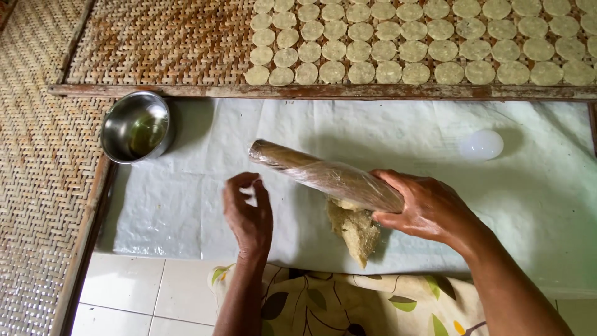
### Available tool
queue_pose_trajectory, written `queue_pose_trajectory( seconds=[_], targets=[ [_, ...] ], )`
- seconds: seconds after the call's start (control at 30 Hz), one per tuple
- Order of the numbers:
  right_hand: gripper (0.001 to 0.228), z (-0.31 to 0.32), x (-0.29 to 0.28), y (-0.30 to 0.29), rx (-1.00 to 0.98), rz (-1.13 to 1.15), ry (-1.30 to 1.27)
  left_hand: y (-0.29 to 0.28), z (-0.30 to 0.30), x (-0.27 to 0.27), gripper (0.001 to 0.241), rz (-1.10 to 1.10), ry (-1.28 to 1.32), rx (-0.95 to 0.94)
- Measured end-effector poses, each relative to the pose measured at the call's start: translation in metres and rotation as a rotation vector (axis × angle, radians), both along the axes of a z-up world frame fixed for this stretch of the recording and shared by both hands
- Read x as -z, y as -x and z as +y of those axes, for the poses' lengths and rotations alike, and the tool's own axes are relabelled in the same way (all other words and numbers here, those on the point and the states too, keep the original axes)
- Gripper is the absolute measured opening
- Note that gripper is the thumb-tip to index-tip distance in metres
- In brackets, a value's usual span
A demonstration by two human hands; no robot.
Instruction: Flattening a large piece of dough using a plastic-wrapped rolling pin on a flat work surface.
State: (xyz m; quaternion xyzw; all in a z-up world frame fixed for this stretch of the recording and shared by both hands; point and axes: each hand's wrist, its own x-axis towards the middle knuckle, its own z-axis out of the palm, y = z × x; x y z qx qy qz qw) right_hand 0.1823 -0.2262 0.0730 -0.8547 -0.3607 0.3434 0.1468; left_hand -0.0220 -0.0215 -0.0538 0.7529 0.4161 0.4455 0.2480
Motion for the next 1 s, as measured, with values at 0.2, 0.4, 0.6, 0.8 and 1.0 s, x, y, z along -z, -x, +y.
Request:
queue_pose_trajectory(
  seconds=[0.2, 0.4, 0.6, 0.8, 1.0],
  targets=[
    [0.074, -0.02, 0.065, -0.025, -0.279, -0.357, 0.027, -0.043, 0.006, -0.013, 0.038, 0.438, -0.434, 0.462],
    [0.093, -0.048, 0.098, -0.017, -0.445, -0.706, -0.148, -0.027, -0.024, -0.021, 0.061, 0.652, -0.364, 0.561],
    [0.082, -0.044, 0.118, -0.02, -0.413, -0.814, -0.26, -0.019, -0.038, -0.012, 0.039, 0.566, -0.46, 0.461],
    [0.064, -0.02, 0.119, -0.044, -0.42, -0.748, -0.303, -0.041, -0.026, -0.026, 0.053, 0.634, -0.265, 0.479],
    [0.058, 0.001, 0.125, -0.073, -0.464, -0.677, -0.324, -0.06, 0.002, -0.008, 0.072, 0.793, -0.212, 0.535]
  ],
)
